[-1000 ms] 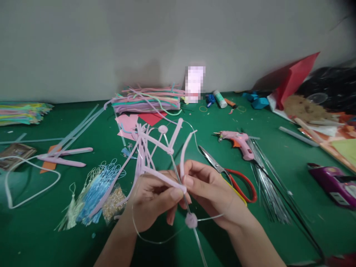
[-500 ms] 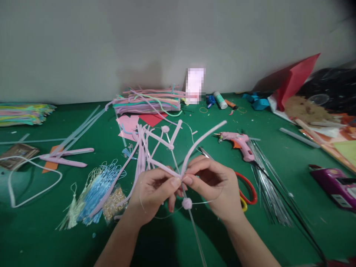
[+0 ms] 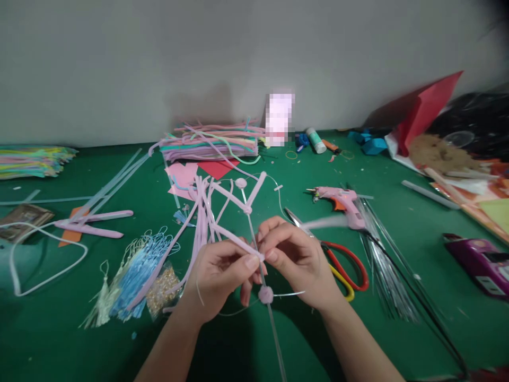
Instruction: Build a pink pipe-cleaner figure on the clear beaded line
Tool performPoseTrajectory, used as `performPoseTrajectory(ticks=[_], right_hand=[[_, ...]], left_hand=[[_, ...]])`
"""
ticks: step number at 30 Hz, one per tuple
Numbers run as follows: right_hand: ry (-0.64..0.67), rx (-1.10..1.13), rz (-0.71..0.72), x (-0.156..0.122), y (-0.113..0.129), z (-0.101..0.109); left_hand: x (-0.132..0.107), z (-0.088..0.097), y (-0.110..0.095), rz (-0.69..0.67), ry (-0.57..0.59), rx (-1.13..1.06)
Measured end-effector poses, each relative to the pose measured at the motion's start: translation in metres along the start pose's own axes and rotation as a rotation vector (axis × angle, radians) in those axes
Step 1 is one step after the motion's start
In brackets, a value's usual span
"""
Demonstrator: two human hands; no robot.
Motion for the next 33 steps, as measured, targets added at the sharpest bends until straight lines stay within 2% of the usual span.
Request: performPoseTrajectory(ticks=[6,19,27,30,33], right_hand=[[0.051,-0.059,-0.009,0.0,0.005,0.002],[0.102,-0.047,-0.103,0.001,0.012,0.006],[0.143,0.18,-0.178,0.009,0.006,0.0],[0.057,0.231,-0.213,0.01,0.002,-0.003],[-0.157,0.184,-0.231,0.007,-0.007,-0.002]], left_hand=[[-0.001,-0.001,-0.001,0.008,-0.044,0.056],[0.0,-0.003,-0.003,0.054,-0.005,0.103],[-0.001,-0.001,-0.001,0.028,0.035,0.163],[0.0,-0.001,0.0,0.043,-0.029,0.156],[0.001,0.003,0.002,0.03,-0.137,0.138]])
Point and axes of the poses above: each hand's wrist, its own x-axis towards the middle knuckle, its own z-axis out of the back of the hand, y = z × x, the point moved 3 cm from there along x, towards the middle knuckle, and after that the axes turned 14 degrees about y, right-handed, at the moved point
